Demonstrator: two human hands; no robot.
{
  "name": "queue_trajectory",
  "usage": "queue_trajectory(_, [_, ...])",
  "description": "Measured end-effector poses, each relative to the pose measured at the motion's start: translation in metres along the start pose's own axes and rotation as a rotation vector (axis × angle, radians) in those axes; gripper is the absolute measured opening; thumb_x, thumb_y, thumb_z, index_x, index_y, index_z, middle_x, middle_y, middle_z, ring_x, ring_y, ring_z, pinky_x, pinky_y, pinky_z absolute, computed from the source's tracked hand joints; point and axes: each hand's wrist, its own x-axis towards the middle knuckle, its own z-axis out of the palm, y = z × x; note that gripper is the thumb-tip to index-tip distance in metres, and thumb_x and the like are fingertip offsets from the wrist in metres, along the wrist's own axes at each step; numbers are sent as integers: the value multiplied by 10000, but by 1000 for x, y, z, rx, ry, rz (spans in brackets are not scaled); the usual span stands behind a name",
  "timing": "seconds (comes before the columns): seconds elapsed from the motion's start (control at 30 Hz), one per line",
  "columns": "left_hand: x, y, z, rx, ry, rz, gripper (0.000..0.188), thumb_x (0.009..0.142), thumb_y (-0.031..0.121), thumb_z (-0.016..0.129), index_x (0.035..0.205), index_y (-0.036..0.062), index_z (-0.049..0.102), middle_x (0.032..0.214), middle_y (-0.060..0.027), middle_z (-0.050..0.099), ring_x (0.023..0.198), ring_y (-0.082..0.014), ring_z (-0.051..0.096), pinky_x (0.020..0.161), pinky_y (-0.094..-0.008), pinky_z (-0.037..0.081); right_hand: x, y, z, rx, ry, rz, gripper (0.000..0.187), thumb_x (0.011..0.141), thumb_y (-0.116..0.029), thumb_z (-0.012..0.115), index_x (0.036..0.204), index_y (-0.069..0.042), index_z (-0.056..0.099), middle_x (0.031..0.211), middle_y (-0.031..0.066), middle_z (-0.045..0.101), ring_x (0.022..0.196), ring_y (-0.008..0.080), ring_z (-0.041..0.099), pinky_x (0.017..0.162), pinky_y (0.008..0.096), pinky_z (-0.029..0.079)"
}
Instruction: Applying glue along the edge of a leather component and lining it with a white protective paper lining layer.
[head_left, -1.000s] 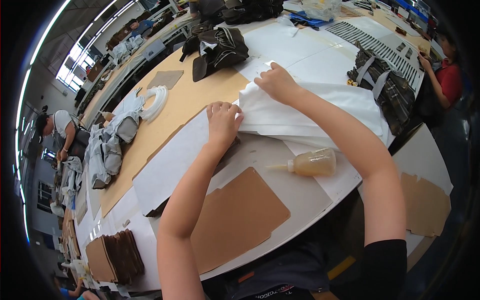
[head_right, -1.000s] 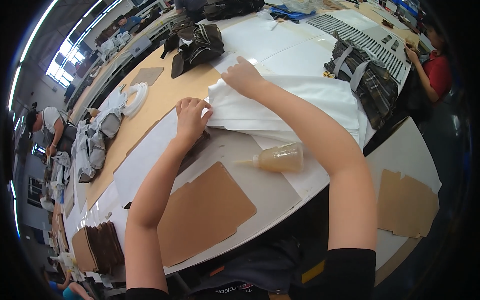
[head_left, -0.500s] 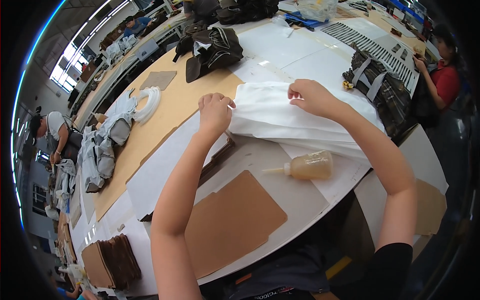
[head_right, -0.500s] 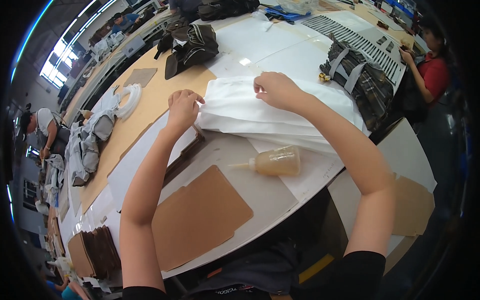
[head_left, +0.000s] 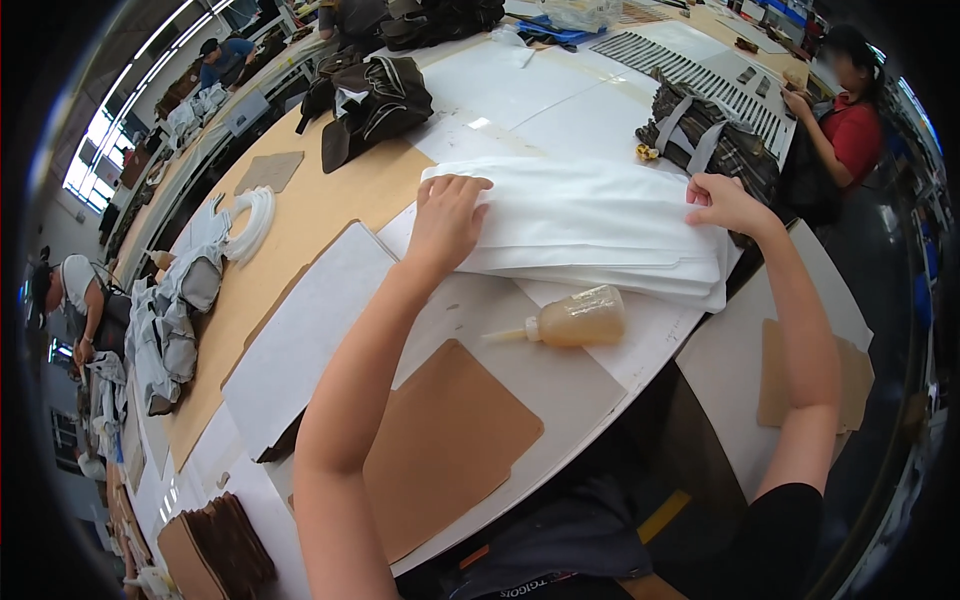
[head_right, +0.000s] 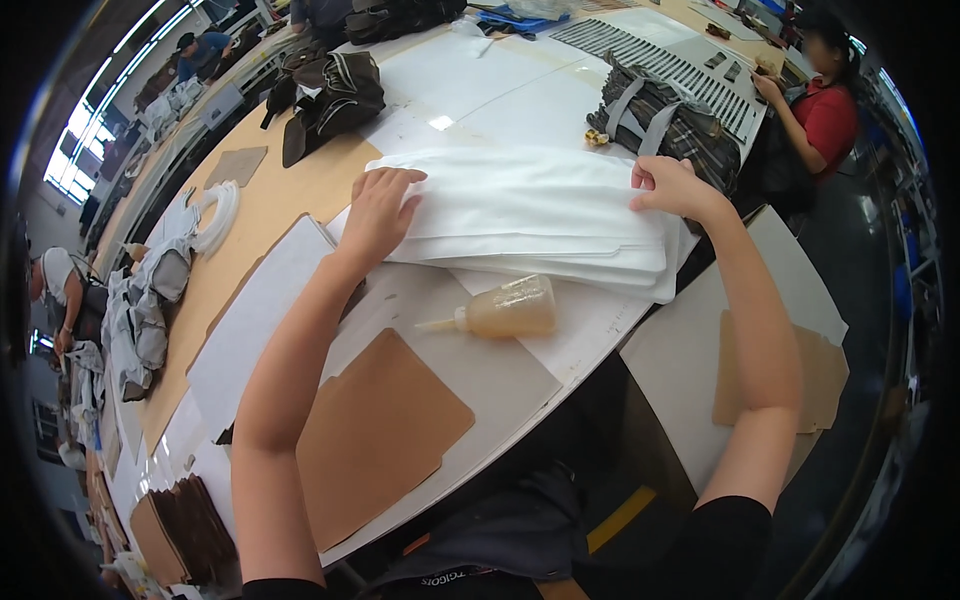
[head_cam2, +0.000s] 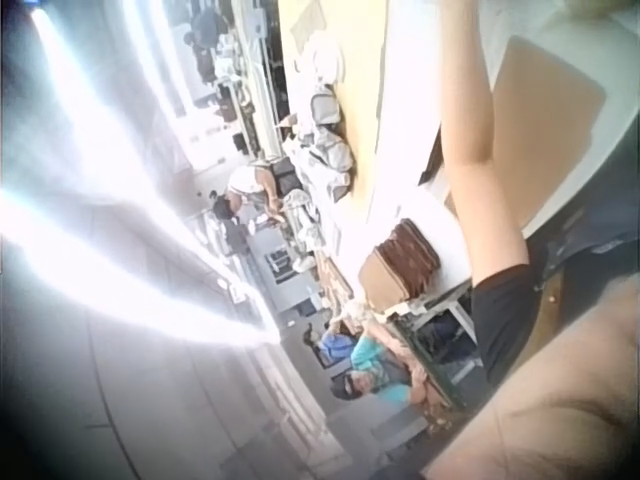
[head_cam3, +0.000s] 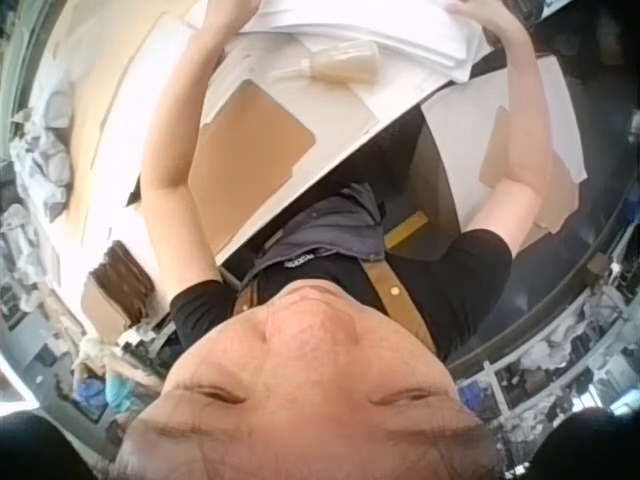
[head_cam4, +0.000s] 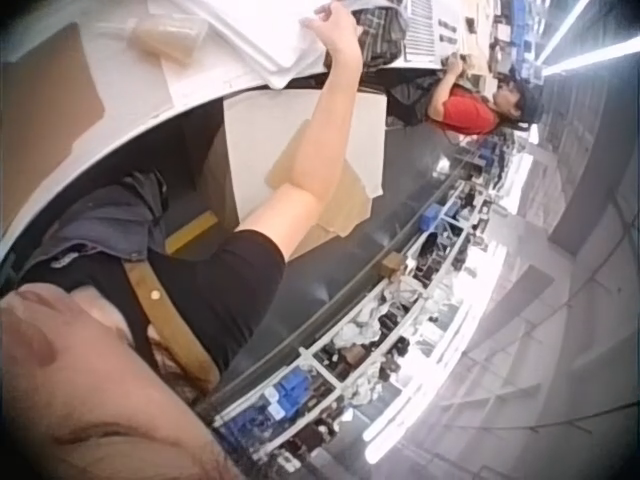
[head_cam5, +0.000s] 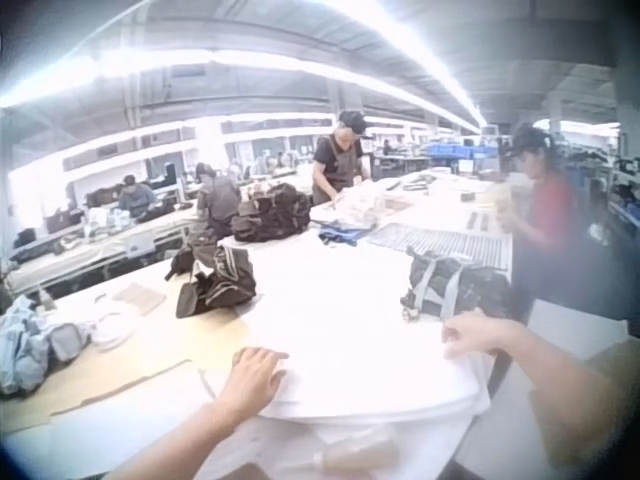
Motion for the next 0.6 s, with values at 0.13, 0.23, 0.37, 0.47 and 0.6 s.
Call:
queue_trajectory(0.13, [10, 12, 10, 0, -64, 70, 412, 873, 254, 752, 1237, 98, 635, 1119, -87, 650, 1179, -281, 550, 1069, -437, 357, 0, 10, 2, -65, -18, -2, 372, 726, -273, 832, 936, -60, 611, 825, 42, 580, 801, 158, 538, 867, 321, 379])
queue_trajectory(0.23, [16, 6, 0, -25, -201, -13, 420, 848, 302, 779, 1201, 109, 657, 1096, -88, 641, 1147, -286, 548, 1054, -441, 364, -18, 0, 5, -65, 124, -114, 323, 740, -240, 817, 893, -46, 610, 784, 40, 578, 803, 172, 544, 886, 331, 382])
queue_trajectory(0.37, [21, 1, -11, -52, -360, -105, 410, 806, 339, 809, 1141, 135, 690, 1122, -91, 640, 1178, -299, 532, 1077, -435, 353, -35, -11, 6, 319, 45, 7, 254, 757, -171, 792, 884, -39, 616, 876, 65, 605, 925, 207, 560, 944, 356, 364])
queue_trajectory(0.47, [15, -25, -17, -61, -360, -119, 364, 807, 321, 806, 1114, 161, 694, 1100, -70, 639, 1179, -290, 527, 1062, -433, 361, -50, -3, 13, 175, 167, -53, 242, 760, -125, 782, 907, -35, 613, 939, 61, 608, 996, 226, 556, 974, 365, 355])
queue_trajectory(0.6, [-1, -63, -25, -16, -434, -196, 309, 821, 272, 779, 1096, 164, 688, 1123, -59, 642, 1200, -284, 526, 1090, -429, 338, -66, -12, 30, 171, 335, -197, 216, 779, -81, 758, 912, -34, 595, 960, 53, 591, 1035, 249, 535, 996, 372, 339])
